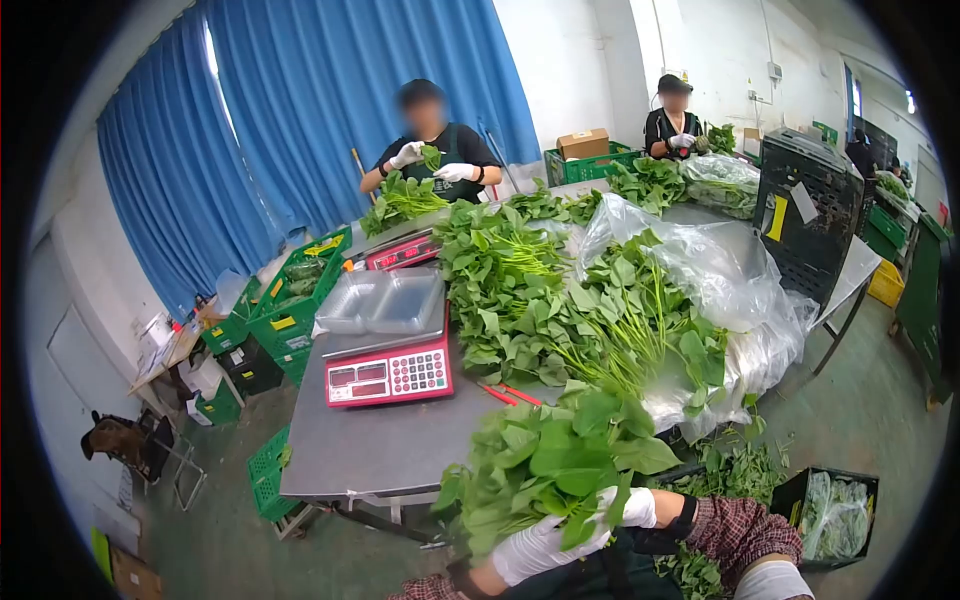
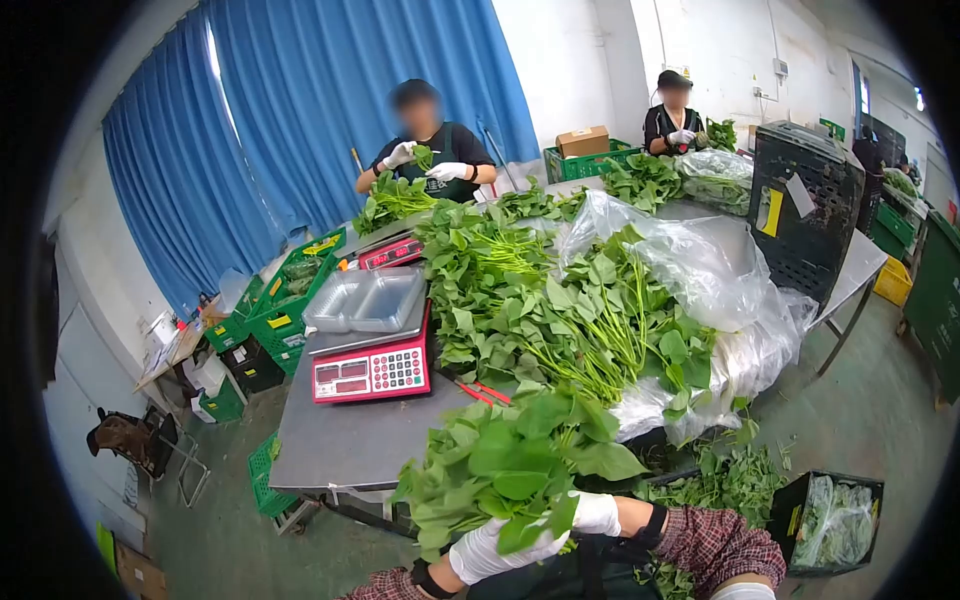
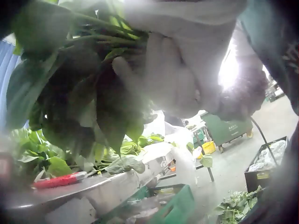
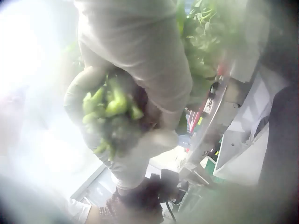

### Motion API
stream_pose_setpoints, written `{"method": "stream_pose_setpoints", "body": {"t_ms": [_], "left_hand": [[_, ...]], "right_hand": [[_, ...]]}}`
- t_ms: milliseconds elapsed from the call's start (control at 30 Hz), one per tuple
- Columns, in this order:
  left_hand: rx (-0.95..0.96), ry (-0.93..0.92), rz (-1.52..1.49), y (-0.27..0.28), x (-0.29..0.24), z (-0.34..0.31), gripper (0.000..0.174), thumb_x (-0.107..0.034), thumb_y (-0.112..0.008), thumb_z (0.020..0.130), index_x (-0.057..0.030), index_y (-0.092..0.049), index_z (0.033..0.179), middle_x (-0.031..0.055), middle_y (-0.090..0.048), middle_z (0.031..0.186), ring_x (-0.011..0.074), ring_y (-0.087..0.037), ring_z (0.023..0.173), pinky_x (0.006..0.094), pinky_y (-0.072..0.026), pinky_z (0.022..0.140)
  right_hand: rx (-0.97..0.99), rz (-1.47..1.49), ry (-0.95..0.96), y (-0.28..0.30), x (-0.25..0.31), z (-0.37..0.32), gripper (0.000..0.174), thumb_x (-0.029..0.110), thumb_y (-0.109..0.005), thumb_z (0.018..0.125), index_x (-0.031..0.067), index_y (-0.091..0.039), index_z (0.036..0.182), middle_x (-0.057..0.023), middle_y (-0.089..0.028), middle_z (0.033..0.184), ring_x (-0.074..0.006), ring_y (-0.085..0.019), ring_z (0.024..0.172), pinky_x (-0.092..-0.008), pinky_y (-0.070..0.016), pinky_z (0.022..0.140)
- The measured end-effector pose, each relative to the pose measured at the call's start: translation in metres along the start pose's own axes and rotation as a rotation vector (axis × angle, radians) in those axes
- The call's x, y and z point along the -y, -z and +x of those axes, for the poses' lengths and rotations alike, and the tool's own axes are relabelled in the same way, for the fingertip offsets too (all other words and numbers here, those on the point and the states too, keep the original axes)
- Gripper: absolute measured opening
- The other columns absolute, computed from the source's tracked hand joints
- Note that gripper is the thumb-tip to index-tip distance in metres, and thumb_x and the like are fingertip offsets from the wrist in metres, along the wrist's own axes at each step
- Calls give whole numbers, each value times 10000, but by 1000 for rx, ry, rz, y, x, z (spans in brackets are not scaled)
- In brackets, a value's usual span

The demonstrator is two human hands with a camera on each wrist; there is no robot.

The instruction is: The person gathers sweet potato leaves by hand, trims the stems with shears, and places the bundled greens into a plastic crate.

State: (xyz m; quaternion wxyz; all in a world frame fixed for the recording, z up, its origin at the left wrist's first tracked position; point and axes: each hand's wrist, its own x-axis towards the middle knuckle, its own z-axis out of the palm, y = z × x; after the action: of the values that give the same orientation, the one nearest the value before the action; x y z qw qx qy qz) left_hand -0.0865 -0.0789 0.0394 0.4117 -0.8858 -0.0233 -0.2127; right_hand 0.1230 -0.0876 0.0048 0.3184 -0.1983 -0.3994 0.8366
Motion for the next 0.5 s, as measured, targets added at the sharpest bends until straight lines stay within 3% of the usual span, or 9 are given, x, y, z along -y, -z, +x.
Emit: {"method": "stream_pose_setpoints", "body": {"t_ms": [67, 133, 200, 233, 267, 333, 400, 433, 500], "left_hand": [[230, 88, -91, 1, -2, 5, 410, -344, -463, 850, -260, -435, 1251, -32, -462, 1265, 143, -428, 1187, 485, -202, 1058], [198, 90, -56, 8, 1, 10, 426, -321, -474, 850, -213, -439, 1260, -6, -480, 1257, 163, -450, 1167, 439, -258, 1042], [222, 240, -227, 11, 0, 21, 408, -298, -479, 858, -191, -461, 1252, 19, -508, 1233, 172, -450, 1171, 424, -308, 1016], [180, 223, -402, 17, 10, 22, 471, -291, -585, 808, -130, -477, 1237, 59, -516, 1237, 207, -454, 1184, 395, -355, 985], [151, 224, -402, 13, 7, 20, 471, -291, -585, 808, -130, -477, 1237, 59, -516, 1237, 207, -454, 1184, 395, -355, 985], [215, 262, -590, 5, -12, 14, 384, -221, -473, 809, -39, -554, 1138, 133, -536, 1190, 282, -461, 1154, 415, -359, 992], [218, 276, -586, 4, -9, 15, 382, -241, -490, 802, -47, -561, 1124, 135, -549, 1156, 278, -482, 1115, 417, -350, 991], [226, 296, -609, 3, -9, 14, 378, -248, -513, 791, -49, -567, 1107, 137, -550, 1156, 281, -476, 1129, 422, -336, 1002], [214, 295, -607, -4, -10, 11, 376, -250, -524, 784, -45, -569, 1096, 141, -550, 1157, 281, -474, 1134, 420, -338, 1001]], "right_hand": [[-128, -141, -39, -2, 10, 5, 436, 201, -597, 867, 34, -477, 1252, -57, -565, 1165, -146, -552, 986, -293, -468, 838], [-203, -220, -54, 0, 22, 3, 447, 203, -591, 871, 35, -467, 1266, -61, -562, 1169, -154, -550, 994, -303, -466, 843], [-379, -1071, -17, 6, 37, -5, 406, 187, -577, 871, 10, -504, 1228, -81, -562, 1186, -184, -564, 973, -308, -455, 862], [-275, -618, 492, 19, 20, -9, 327, 164, -556, 873, -5, -564, 1153, -98, -583, 1169, -196, -574, 952, -302, -442, 874], [-289, -643, 489, 38, 17, -20, 327, 164, -556, 873, -5, -564, 1153, -98, -583, 1169, -196, -574, 952, -302, -442, 874], [-353, -710, 483, 87, -43, -154, 324, 164, -555, 873, -5, -566, 1150, -98, -584, 1166, -194, -574, 952, -301, -442, 873], [-418, -773, 479, 78, -40, -160, 322, 163, -554, 873, -5, -567, 1147, -98, -586, 1164, -193, -575, 951, -301, -442, 872], [-447, -802, 480, 59, 13, -122, 320, 163, -553, 873, -5, -568, 1146, -98, -587, 1163, -192, -575, 951, -301, -442, 872], [-496, -846, 489, 50, 37, -116, 318, 162, -552, 874, -6, -570, 1143, -98, -589, 1160, -190, -575, 950, -300, -442, 871]]}}
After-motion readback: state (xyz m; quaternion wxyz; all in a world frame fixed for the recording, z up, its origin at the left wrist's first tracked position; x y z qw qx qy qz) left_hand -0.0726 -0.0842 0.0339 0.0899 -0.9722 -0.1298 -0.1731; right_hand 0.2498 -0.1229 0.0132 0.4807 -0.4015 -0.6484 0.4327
